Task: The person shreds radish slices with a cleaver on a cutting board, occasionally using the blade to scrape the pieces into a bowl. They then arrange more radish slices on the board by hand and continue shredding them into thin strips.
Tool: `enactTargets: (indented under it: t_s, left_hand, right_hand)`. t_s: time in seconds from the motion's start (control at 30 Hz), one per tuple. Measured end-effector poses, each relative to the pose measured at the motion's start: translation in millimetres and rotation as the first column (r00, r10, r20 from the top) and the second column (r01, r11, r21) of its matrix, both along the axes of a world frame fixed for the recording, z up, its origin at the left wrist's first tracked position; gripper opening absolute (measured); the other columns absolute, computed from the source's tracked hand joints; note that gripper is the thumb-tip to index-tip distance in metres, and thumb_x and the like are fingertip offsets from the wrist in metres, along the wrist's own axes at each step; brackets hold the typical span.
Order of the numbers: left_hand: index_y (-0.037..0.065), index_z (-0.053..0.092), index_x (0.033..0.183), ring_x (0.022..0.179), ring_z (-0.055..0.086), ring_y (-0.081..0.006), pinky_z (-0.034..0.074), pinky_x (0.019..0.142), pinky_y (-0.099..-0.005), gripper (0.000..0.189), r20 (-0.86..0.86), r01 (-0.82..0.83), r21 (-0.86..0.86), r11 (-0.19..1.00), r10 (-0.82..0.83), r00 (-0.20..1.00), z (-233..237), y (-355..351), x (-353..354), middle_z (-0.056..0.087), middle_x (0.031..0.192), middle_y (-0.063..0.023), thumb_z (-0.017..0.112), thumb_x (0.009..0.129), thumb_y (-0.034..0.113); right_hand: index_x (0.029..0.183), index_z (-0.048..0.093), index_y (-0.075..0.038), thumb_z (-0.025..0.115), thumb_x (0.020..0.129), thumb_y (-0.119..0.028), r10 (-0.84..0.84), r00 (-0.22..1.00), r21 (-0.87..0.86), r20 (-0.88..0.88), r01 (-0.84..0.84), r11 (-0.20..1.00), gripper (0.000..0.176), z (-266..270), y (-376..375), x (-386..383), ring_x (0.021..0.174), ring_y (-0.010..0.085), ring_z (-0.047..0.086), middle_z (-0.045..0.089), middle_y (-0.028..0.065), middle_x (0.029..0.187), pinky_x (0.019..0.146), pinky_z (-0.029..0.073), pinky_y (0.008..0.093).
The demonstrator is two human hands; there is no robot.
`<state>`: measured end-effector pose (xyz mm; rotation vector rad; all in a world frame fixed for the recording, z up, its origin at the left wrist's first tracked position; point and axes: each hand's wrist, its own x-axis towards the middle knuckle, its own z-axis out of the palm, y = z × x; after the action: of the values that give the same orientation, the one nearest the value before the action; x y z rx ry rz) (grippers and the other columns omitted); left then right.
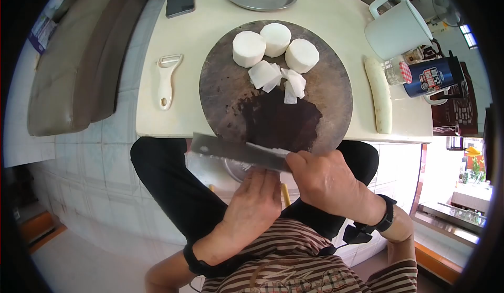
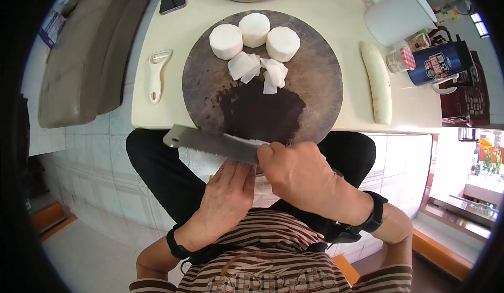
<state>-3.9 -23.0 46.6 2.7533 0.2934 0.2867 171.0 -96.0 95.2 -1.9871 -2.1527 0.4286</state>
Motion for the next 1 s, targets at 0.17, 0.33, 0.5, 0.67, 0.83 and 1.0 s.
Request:
enactTargets:
  t_s: [0.17, 0.33, 0.5, 0.67, 0.83, 1.0]
  left_hand:
    - [-0.015, 0.064, 0.107, 0.113, 0.056, -0.0371, 0.055, 0.090, -0.0418, 0.035, 0.051, 0.007, -0.014, 1.000, -0.006, 0.999, -1.8, 3.1, -1.4, 0.057, 0.118, -0.0222, 0.062, 0.076, 0.001]
    - [-0.014, 0.064, 0.106, 0.107, 0.057, -0.0351, 0.055, 0.090, -0.0416, 0.034, 0.001, 0.019, -0.087, 0.996, -0.019, 1.000, -1.3, 2.2, -4.2, 0.057, 0.115, -0.0214, 0.063, 0.076, 0.002]
    - [-0.014, 0.064, 0.107, 0.108, 0.057, -0.0360, 0.054, 0.092, -0.0428, 0.034, -0.002, 0.017, -0.073, 0.997, -0.017, 1.000, 0.3, 0.9, -1.5, 0.057, 0.113, -0.0216, 0.062, 0.076, 0.001]
    - [-0.014, 0.064, 0.110, 0.113, 0.056, -0.0386, 0.053, 0.095, -0.0448, 0.037, 0.064, 0.008, 0.024, 1.000, -0.010, 0.998, -4.5, 2.9, -2.8, 0.057, 0.116, -0.0225, 0.063, 0.078, 0.002]
    - [-0.015, 0.063, 0.111, 0.113, 0.056, -0.0385, 0.053, 0.095, -0.0444, 0.038, 0.007, 0.021, -0.031, 0.999, -0.021, 1.000, -5.0, 2.6, -5.3, 0.057, 0.118, -0.0229, 0.063, 0.078, 0.002]
    - [-0.015, 0.063, 0.112, 0.115, 0.056, -0.0387, 0.054, 0.096, -0.0441, 0.037, 0.039, 0.008, -0.023, 1.000, -0.007, 0.999, -4.9, 1.4, -4.0, 0.056, 0.119, -0.0226, 0.063, 0.078, 0.001]
  right_hand:
    - [0.082, 0.052, 0.001, 0.064, 0.063, 0.001, -0.034, 0.998, 0.038, -0.045, 0.036, 0.999, 0.023, 3.5, -8.8, 4.5, 0.056, 0.0307, 0.062, 0.057, 0.0130, 0.071, 0.046, 0.048, 0.0391]
    - [0.082, 0.052, 0.001, 0.065, 0.063, 0.002, -0.007, 1.000, -0.027, -0.005, 0.007, 1.000, 0.023, 6.7, -12.4, 1.0, 0.056, 0.0311, 0.062, 0.057, 0.0128, 0.072, 0.046, 0.048, 0.0388]
    - [0.082, 0.052, 0.002, 0.065, 0.063, 0.001, 0.010, 1.000, -0.018, -0.008, -0.011, 1.000, 0.023, 3.7, -5.5, -0.2, 0.056, 0.0316, 0.062, 0.057, 0.0131, 0.071, 0.046, 0.048, 0.0389]
    - [0.083, 0.052, 0.002, 0.064, 0.063, 0.002, -0.036, 0.999, 0.014, -0.036, 0.036, 0.999, 0.024, 1.4, -8.3, 1.5, 0.056, 0.0326, 0.062, 0.057, 0.0136, 0.071, 0.047, 0.048, 0.0401]
    - [0.083, 0.052, 0.002, 0.064, 0.063, 0.002, -0.037, 0.998, -0.042, -0.043, 0.036, 0.998, 0.023, 7.9, -12.4, 2.1, 0.057, 0.0336, 0.062, 0.058, 0.0135, 0.071, 0.048, 0.048, 0.0411]
    - [0.082, 0.053, 0.001, 0.064, 0.064, 0.002, -0.010, 0.998, 0.008, -0.069, 0.010, 1.000, 0.021, 2.0, -5.5, 1.8, 0.058, 0.0334, 0.063, 0.059, 0.0143, 0.072, 0.048, 0.048, 0.0409]
